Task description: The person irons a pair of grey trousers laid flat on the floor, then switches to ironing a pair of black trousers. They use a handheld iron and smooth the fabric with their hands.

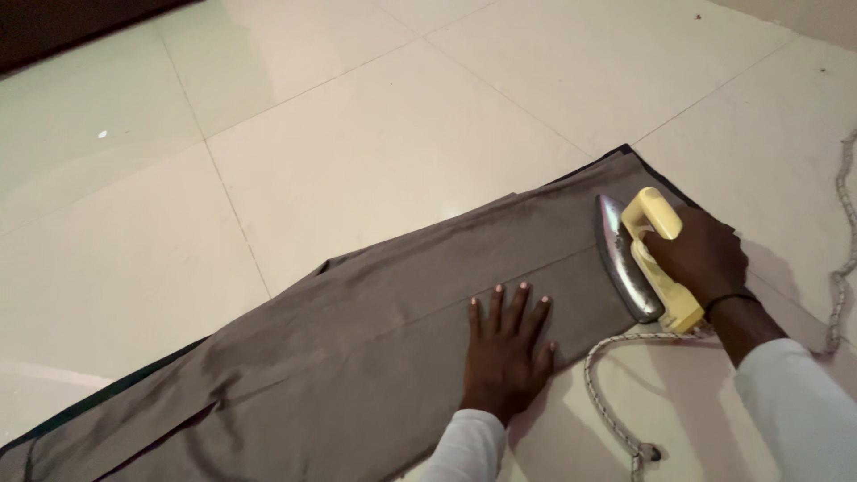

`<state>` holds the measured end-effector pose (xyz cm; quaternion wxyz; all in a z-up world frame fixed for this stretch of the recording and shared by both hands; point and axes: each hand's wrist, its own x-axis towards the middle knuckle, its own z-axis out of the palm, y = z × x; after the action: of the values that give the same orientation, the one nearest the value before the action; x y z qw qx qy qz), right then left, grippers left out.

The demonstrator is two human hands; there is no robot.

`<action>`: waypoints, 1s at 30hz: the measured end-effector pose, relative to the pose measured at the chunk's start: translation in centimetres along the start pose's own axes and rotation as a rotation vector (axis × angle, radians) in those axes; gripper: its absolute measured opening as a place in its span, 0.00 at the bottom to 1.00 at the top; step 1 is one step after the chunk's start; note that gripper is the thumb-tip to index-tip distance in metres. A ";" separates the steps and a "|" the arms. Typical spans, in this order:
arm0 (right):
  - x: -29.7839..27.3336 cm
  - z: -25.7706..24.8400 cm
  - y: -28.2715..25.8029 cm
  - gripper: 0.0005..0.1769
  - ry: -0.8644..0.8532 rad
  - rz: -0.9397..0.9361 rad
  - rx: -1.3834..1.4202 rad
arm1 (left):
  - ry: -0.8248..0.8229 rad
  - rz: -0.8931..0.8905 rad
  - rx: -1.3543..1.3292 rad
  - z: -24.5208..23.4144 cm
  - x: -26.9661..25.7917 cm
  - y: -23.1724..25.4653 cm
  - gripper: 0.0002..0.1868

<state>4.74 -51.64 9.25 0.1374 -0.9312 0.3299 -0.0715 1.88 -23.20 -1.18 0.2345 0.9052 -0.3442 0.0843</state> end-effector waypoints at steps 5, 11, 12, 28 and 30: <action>-0.8 -1.0 0.3 0.26 -0.119 0.048 0.119 | -0.018 -0.039 -0.030 0.3 -0.1 1.0 0.37; 1.2 -0.6 0.0 0.25 -0.126 0.091 0.037 | -0.028 -0.051 -0.012 0.4 -0.3 1.0 0.38; 1.6 -0.4 0.0 0.24 -0.122 0.114 0.041 | -0.017 -0.049 -0.010 0.5 -0.4 1.0 0.39; 7.3 1.8 4.6 0.18 -0.321 0.059 0.350 | -0.311 -0.153 0.054 0.2 1.2 1.3 0.57; 7.0 2.1 5.0 0.19 -0.333 0.108 0.480 | -0.361 -0.166 0.056 -0.1 1.4 1.3 0.57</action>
<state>7.66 -59.39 5.99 0.4096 -0.8521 0.3256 0.0137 2.09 -24.84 -0.13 0.1496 0.9371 -0.3025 -0.0895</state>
